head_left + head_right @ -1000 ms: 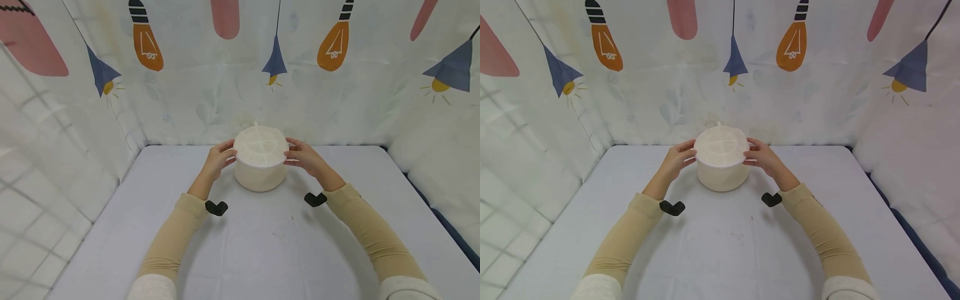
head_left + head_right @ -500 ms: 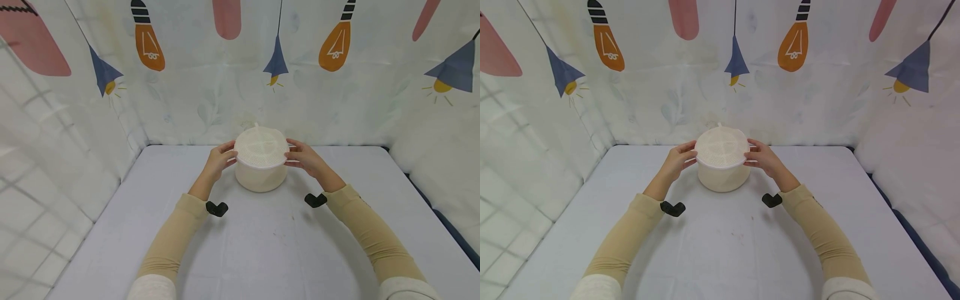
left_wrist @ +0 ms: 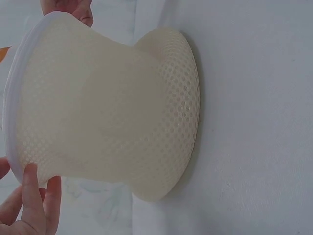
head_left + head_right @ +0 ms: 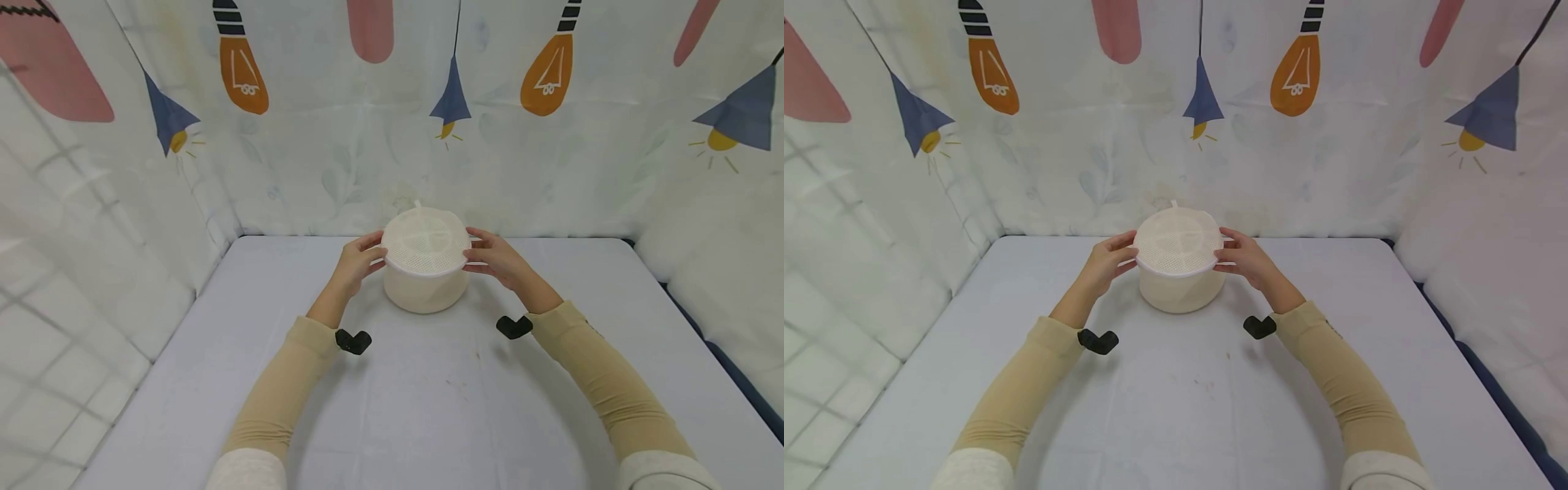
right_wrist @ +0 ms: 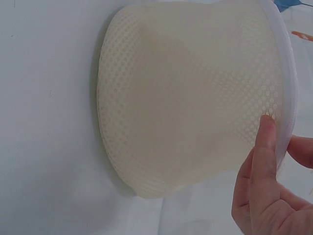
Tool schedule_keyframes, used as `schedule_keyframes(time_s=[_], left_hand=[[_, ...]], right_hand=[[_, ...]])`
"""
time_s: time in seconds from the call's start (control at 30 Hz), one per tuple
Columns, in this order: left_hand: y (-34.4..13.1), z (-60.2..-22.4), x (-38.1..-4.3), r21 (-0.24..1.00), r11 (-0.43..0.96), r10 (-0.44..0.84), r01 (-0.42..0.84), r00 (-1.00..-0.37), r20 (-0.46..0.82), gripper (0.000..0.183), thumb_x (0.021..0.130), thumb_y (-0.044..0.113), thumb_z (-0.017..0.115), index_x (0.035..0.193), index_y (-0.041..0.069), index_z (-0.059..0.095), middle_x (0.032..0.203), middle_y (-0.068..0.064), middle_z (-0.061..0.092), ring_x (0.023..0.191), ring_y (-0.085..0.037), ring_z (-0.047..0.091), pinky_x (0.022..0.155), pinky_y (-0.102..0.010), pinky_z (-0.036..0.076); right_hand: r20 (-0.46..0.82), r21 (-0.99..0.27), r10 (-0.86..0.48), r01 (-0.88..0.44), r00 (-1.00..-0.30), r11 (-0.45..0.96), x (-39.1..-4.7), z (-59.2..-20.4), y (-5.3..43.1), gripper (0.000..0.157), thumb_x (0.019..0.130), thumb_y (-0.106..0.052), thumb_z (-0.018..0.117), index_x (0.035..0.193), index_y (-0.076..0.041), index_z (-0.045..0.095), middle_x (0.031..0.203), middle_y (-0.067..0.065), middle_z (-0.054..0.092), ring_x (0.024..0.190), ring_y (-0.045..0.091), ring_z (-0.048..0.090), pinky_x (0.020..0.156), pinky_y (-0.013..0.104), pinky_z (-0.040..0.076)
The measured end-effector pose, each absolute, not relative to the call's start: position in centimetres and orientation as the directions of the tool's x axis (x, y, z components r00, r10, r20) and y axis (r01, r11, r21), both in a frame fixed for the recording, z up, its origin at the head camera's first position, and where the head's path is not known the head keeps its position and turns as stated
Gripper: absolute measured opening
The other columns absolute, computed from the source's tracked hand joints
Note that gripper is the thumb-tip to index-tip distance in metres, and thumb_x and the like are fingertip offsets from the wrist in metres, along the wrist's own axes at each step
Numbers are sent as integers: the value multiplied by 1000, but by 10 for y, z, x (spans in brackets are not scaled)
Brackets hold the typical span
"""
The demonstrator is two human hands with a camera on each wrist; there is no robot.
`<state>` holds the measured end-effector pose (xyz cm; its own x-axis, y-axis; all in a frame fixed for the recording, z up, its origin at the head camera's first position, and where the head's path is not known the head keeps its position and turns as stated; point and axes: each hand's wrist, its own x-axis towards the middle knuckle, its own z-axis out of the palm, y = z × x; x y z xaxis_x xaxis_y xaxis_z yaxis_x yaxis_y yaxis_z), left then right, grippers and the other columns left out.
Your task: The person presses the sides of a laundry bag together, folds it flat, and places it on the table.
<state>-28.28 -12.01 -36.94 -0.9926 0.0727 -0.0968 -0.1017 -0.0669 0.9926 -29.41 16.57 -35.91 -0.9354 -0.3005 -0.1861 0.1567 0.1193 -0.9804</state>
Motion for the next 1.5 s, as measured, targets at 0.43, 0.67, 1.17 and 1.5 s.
schedule_keyframes(time_s=[0.43,0.67,1.17,1.5], left_hand=[[-122,-374,-283,991,-73,74,-114,-991,-109,49,88,4,60,135,11,49,135,-4,47,114,-20,52,87,-29,48],[-121,-375,-284,993,-72,79,-98,-993,-92,50,88,4,60,136,9,48,134,-6,47,112,-20,53,86,-29,49],[-121,-382,-285,992,-64,68,-110,-992,-106,49,88,3,60,135,10,49,133,-4,49,113,-19,53,87,-30,49],[-121,-383,-285,992,-49,68,-115,-991,-112,48,88,4,60,134,10,50,133,-4,49,113,-20,53,88,-30,48]], right_hand=[[-195,-979,-305,165,-932,122,-296,-362,164,69,92,-5,57,149,-14,19,134,18,39,97,21,57,86,36,49],[-191,-980,-309,161,-932,121,-297,-363,165,70,92,-5,58,149,-14,20,134,18,40,97,21,57,86,36,50],[-217,-974,-293,185,-931,134,-298,-371,164,70,91,-5,58,149,-15,21,132,18,41,98,22,57,84,34,50],[-214,-975,-302,186,-929,118,-299,-373,165,70,91,-5,59,149,-15,21,134,17,40,96,20,58,84,33,50]])
